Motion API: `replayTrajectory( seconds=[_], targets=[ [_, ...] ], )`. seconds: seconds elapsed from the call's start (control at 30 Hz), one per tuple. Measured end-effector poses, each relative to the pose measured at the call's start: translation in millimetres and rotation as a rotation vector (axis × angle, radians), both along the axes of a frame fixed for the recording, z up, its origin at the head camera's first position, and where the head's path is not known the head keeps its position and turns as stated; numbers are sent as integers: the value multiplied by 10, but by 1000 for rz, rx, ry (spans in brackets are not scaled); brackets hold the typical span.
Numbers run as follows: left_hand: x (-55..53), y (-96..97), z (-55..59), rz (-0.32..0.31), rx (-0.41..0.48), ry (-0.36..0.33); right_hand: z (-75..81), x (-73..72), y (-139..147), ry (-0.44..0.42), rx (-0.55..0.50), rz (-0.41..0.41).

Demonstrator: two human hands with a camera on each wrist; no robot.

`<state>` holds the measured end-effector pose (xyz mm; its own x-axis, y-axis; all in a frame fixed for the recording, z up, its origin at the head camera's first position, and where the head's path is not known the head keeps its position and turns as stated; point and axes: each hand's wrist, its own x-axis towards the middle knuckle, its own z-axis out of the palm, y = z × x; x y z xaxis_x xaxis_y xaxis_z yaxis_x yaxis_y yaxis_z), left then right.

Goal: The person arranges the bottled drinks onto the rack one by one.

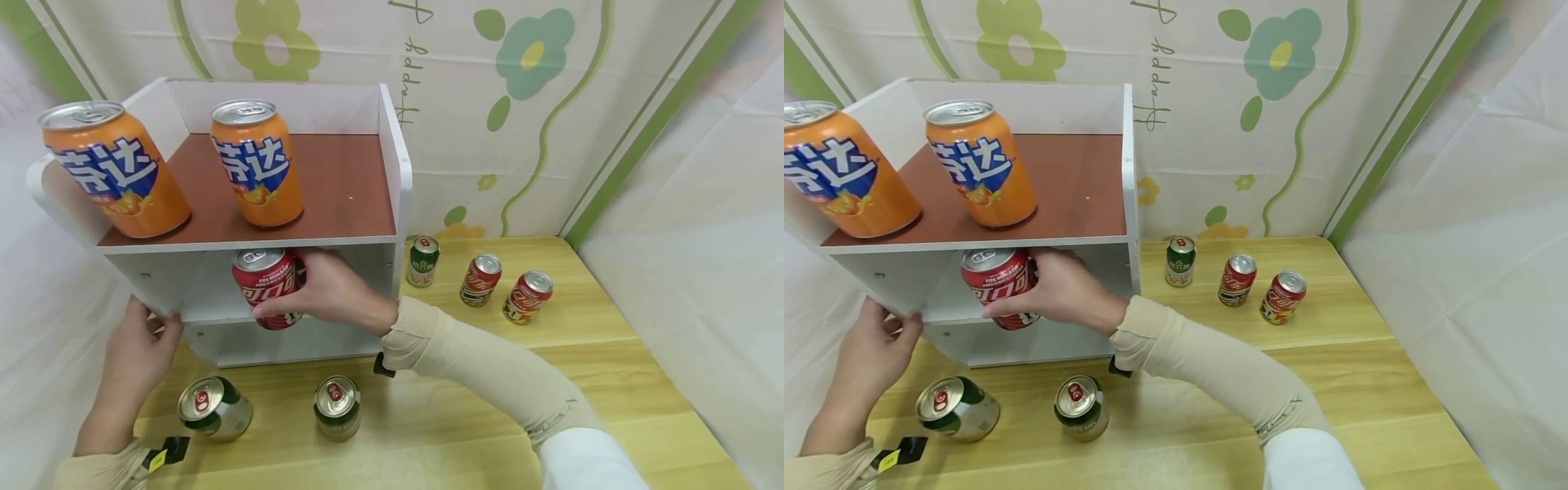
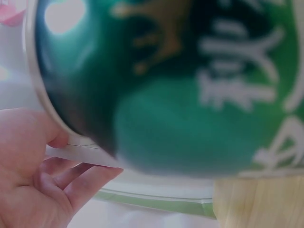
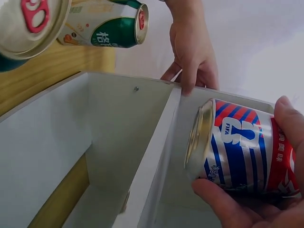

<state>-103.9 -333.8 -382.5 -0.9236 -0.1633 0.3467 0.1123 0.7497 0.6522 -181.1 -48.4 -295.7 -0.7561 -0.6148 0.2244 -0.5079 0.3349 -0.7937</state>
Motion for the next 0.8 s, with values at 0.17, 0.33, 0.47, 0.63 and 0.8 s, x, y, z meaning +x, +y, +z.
replayTrajectory(
  seconds=[0.17, 0.33, 0.47, 0.63, 0.8],
  targets=[
    [-4, 11, -6, -1, 6, -1, -13, -21, -94, -19, -55, 7],
    [0, 17, -2, 3, 14, -8, 3, -34, -178, -28, -81, 1],
    [-2, 15, 0, 11, 2, -13, 25, -33, -259, -12, -72, -17],
    [-4, 12, 3, 19, -7, -6, 40, -12, -362, -32, -57, -26],
    [-7, 11, -3, 13, 3, 5, 55, 8, -430, -35, -33, -21]
  ],
)
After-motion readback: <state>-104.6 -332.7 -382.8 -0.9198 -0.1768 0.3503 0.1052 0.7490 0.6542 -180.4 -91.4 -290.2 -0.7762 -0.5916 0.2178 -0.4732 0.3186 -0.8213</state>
